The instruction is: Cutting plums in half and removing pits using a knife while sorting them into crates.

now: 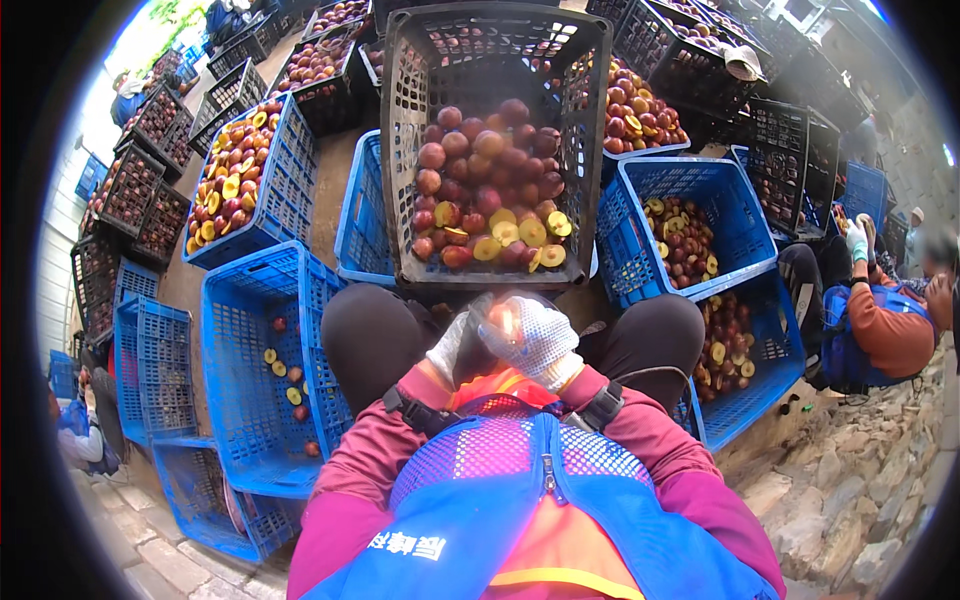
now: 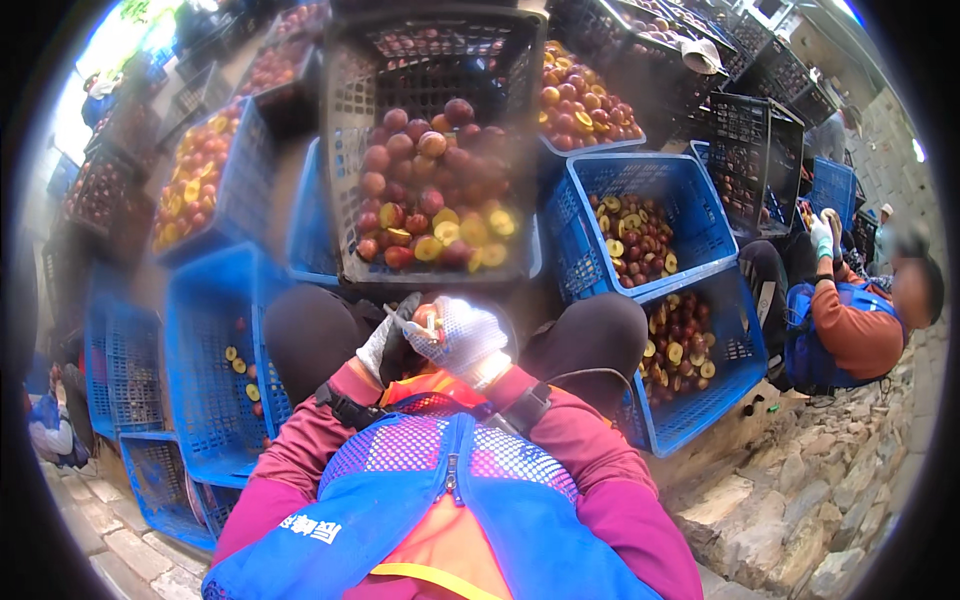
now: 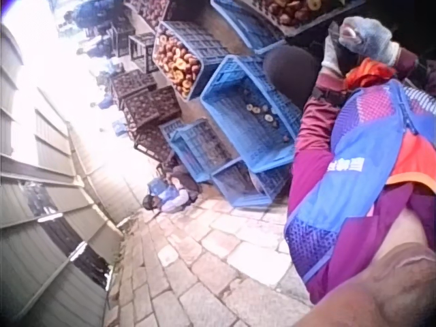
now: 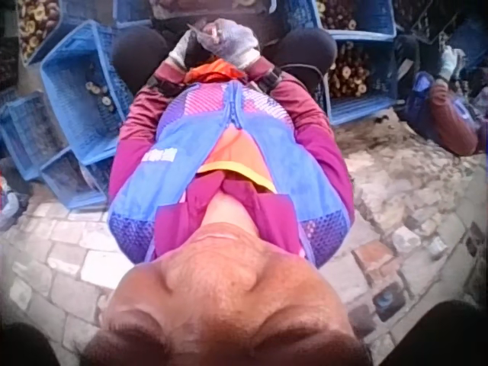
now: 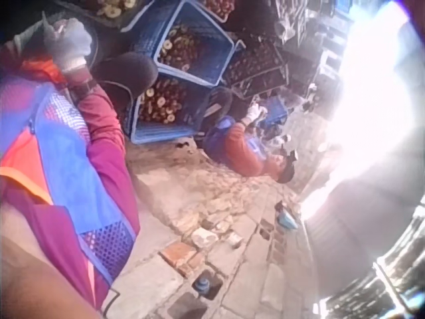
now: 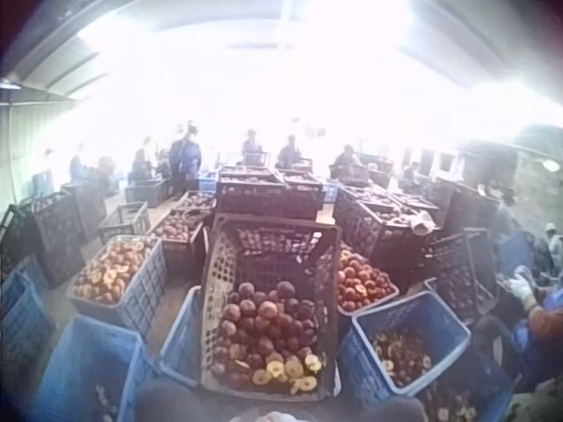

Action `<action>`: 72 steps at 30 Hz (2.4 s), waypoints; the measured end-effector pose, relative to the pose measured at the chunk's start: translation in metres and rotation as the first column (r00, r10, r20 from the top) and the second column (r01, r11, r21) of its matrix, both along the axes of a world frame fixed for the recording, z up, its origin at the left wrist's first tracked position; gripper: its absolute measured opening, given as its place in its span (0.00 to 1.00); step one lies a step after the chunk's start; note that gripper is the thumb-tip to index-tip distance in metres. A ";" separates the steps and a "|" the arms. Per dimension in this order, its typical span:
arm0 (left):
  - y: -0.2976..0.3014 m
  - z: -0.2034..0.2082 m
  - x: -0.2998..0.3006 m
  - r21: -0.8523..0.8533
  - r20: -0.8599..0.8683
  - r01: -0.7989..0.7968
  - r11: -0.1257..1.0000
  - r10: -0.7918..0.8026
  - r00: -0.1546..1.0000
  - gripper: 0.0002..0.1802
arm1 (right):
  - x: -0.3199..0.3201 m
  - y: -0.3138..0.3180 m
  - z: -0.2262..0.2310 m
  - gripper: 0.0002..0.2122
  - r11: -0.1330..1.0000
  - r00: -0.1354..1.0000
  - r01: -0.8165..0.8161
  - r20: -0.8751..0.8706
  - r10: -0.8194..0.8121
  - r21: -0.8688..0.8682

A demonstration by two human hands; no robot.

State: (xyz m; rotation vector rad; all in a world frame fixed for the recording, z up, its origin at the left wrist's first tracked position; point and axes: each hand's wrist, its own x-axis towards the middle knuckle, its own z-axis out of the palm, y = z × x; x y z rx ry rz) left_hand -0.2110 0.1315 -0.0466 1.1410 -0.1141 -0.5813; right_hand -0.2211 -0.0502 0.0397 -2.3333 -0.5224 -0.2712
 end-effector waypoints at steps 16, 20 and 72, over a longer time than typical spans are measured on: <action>0.001 0.075 -0.019 0.135 0.421 0.115 0.984 -0.162 0.893 0.15 | 0.005 -0.021 0.058 0.22 0.893 0.966 -0.253 -0.056 0.251 -0.371; -0.001 0.054 -0.014 0.032 0.356 0.045 0.998 -0.053 0.933 0.19 | 0.011 -0.016 0.061 0.23 0.910 0.967 -0.250 -0.040 0.251 -0.329; -0.053 0.071 0.243 -0.027 -0.096 -0.328 0.944 0.324 0.941 0.19 | 0.162 -0.160 0.019 0.15 0.988 0.998 0.059 0.008 -0.061 0.145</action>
